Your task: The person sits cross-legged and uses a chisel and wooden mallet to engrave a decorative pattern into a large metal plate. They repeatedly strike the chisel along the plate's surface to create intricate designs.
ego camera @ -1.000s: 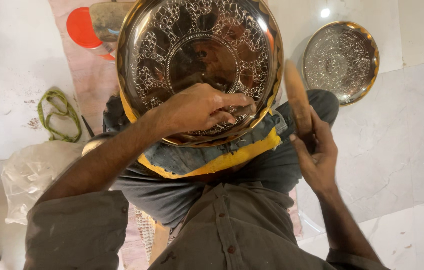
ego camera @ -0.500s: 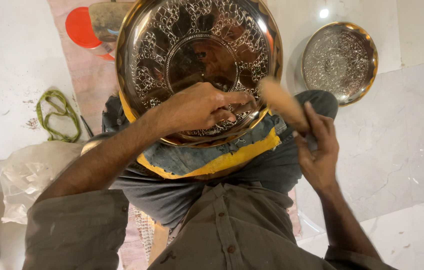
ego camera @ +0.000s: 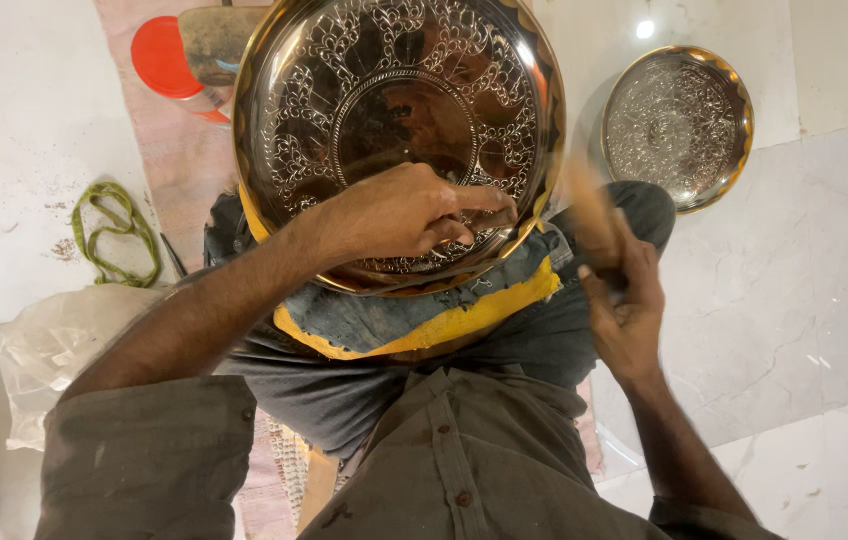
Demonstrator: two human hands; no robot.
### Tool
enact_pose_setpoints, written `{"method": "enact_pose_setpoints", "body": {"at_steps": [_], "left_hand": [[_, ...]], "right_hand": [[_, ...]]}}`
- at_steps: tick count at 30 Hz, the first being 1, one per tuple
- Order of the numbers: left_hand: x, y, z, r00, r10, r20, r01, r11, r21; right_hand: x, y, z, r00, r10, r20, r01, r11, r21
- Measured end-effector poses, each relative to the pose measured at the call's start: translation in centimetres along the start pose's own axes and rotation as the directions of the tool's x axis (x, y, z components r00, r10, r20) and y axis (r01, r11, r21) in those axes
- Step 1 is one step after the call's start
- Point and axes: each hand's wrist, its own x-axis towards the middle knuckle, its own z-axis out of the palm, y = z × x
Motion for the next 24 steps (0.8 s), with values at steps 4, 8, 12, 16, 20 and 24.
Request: {"method": "enact_pose_setpoints", "body": {"at_steps": [4,8,12,16,20,24], "left_hand": [[0.0,0.0,-0.2,0.999,0.037,-0.012,-0.038,0.999,-0.006],[0.1,0.1,-0.4,1.0,0.024,0.015,-0.024,0.999,-0.024],[0.3,0.2,-0.5,0.999,0.025,0.033,-0.025,0.999,-0.027],[0.5,0.0,-0.5,0.998,0.017,0.068,-0.017,1.0,0.005],[0.5,-0.1,-0.5,0.986,0.164,-0.011,-0.164,0.986,-0.031],[0.7,0.1,-0.6,0.994,0.065,0.086,-0.066,0.998,0.011]], "right_hand": [[-0.6,0.6,0.8,0.985,0.171,-0.006,-0.168,0.974,0.153],[-1.0,0.8,1.1,0.983,0.179,-0.047,-0.166,0.966,0.197],[-1.2,0.6,1.0,0.999,0.024,-0.028,-0.031,0.962,-0.27],[-1.2,0.4,0.9,0.993,0.111,-0.038,-0.105,0.987,0.125],[-1.4,0.5,1.1,0.994,0.101,-0.048,-0.093,0.987,0.132],[-1.8,0.9,1.1,0.999,-0.038,-0.006,0.032,0.908,-0.417]]}}
